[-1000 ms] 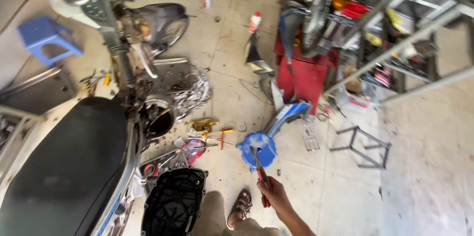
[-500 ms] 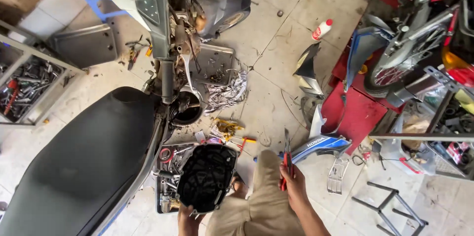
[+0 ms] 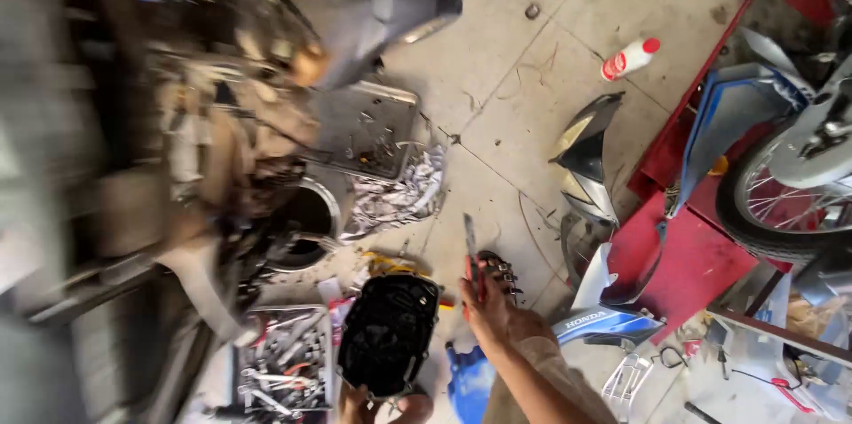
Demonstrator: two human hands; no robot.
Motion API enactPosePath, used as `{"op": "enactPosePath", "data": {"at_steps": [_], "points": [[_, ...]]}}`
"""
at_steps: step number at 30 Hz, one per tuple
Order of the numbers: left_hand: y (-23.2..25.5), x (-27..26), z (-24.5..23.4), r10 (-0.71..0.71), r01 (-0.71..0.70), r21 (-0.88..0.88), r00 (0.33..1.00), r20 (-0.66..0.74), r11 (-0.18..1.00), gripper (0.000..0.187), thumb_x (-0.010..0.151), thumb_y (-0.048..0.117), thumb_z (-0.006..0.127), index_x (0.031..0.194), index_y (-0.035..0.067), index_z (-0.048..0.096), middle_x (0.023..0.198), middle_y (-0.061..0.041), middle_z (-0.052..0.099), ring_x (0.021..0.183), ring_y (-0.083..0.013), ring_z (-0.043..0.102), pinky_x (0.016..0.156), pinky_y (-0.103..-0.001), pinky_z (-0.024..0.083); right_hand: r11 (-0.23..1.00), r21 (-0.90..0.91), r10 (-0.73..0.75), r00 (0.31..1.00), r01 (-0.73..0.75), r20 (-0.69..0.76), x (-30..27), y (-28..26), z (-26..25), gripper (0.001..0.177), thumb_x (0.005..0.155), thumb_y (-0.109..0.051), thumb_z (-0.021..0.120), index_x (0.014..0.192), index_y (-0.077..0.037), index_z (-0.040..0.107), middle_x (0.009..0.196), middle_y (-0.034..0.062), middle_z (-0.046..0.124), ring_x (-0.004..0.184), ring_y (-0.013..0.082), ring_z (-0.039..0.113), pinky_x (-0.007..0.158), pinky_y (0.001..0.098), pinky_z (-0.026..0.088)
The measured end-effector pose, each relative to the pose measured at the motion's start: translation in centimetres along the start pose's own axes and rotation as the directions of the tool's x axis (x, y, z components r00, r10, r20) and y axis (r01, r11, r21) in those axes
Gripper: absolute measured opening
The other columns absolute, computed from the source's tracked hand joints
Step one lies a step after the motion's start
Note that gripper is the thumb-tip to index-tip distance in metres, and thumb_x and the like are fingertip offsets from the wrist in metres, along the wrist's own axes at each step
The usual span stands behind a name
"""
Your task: The person sits on the floor and uses a screwdriver to work on the motorcycle engine. They then remove the engine cover, scrape off residue with a utility knife, and wipe the cover with a cloth.
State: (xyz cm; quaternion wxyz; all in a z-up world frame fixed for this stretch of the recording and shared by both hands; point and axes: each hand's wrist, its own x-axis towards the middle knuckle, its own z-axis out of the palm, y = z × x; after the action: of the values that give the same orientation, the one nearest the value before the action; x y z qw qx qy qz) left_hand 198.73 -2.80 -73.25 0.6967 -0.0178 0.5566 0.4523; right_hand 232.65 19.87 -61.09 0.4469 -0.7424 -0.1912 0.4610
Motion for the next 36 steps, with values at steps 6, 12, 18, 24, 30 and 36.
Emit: {"op": "enactPosePath", "data": {"at_steps": [6,12,18,24,30,36], "points": [[-3.4,20.2,12.0,-0.121,0.144,0.196,0.985,-0.124,0.97,0.081,0.078,0.007,0.057,0.156,0.012,0.036,0.134,-0.019,0.048,0.11,-0.0366,0.047,0.093,-0.051,0.041,0.966,0.081,0.244,0.969,-0.246,0.037,11.8,4.2,-1.4,0.026,0.092,-0.017,0.073,0.114,-0.004,0.067,0.068,0.0001,0.05,0.053,0.0105,0.044,0.045,0.0271,0.035],[-12.0,36.3,13.5,-0.124,0.111,0.328,0.992,0.018,0.938,0.083,0.073,0.009,0.066,0.153,0.013,0.042,0.136,-0.014,0.053,0.11,-0.0314,0.054,0.091,-0.044,0.047,0.871,-0.407,-0.193,0.954,0.274,0.229,14.8,0.2,-0.8,0.035,0.09,-0.017,0.067,0.124,-0.009,0.063,0.067,0.0029,0.067,0.049,0.0147,0.054,0.047,0.0322,0.044],[-16.4,42.3,16.0,-0.08,-0.003,0.301,0.962,0.261,0.954,0.082,0.071,0.012,0.071,0.148,0.008,0.044,0.129,-0.016,0.055,0.104,-0.0297,0.052,0.084,-0.043,0.044,0.749,-0.512,-0.285,0.903,0.42,0.323,10.3,0.4,-4.1,0.044,0.083,-0.022,0.072,0.126,-0.019,0.067,0.086,-0.0044,0.084,0.053,0.01,0.073,0.048,0.0267,0.056],[-21.3,44.8,14.6,-0.037,-0.033,0.314,0.976,0.213,0.949,0.092,0.07,0.014,0.077,0.151,0.004,0.033,0.129,-0.022,0.053,0.103,-0.0334,0.061,0.087,-0.047,0.054,0.832,-0.359,-0.29,0.883,0.423,0.368,6.3,6.0,-9.9,0.052,0.077,-0.012,0.073,0.129,-0.004,0.066,0.086,0.0094,0.089,0.06,0.0156,0.083,0.053,0.0275,0.067],[-20.0,42.0,14.9,-0.009,-0.093,0.459,0.977,0.215,0.884,0.097,0.071,0.024,0.081,0.157,0.012,0.036,0.152,-0.014,0.049,0.126,-0.0318,0.058,0.099,-0.046,0.052,0.703,-0.483,-0.34,0.843,0.522,0.416,4.4,7.2,-13.0,0.05,0.079,-0.016,0.074,0.128,-0.006,0.069,0.079,0.0054,0.08,0.06,0.0142,0.073,0.059,0.0261,0.058],[-19.2,48.2,10.9,0.293,-0.687,0.551,0.713,0.637,0.473,0.067,0.08,0.04,0.07,0.136,0.012,0.048,0.136,-0.005,0.06,0.131,-0.0292,0.056,0.113,-0.047,0.042,0.743,-0.309,-0.471,0.792,0.594,0.389,3.4,8.1,-12.0,0.044,0.083,-0.008,0.072,0.126,0.0,0.067,0.075,0.0069,0.073,0.057,0.0148,0.063,0.053,0.0261,0.051]]}}
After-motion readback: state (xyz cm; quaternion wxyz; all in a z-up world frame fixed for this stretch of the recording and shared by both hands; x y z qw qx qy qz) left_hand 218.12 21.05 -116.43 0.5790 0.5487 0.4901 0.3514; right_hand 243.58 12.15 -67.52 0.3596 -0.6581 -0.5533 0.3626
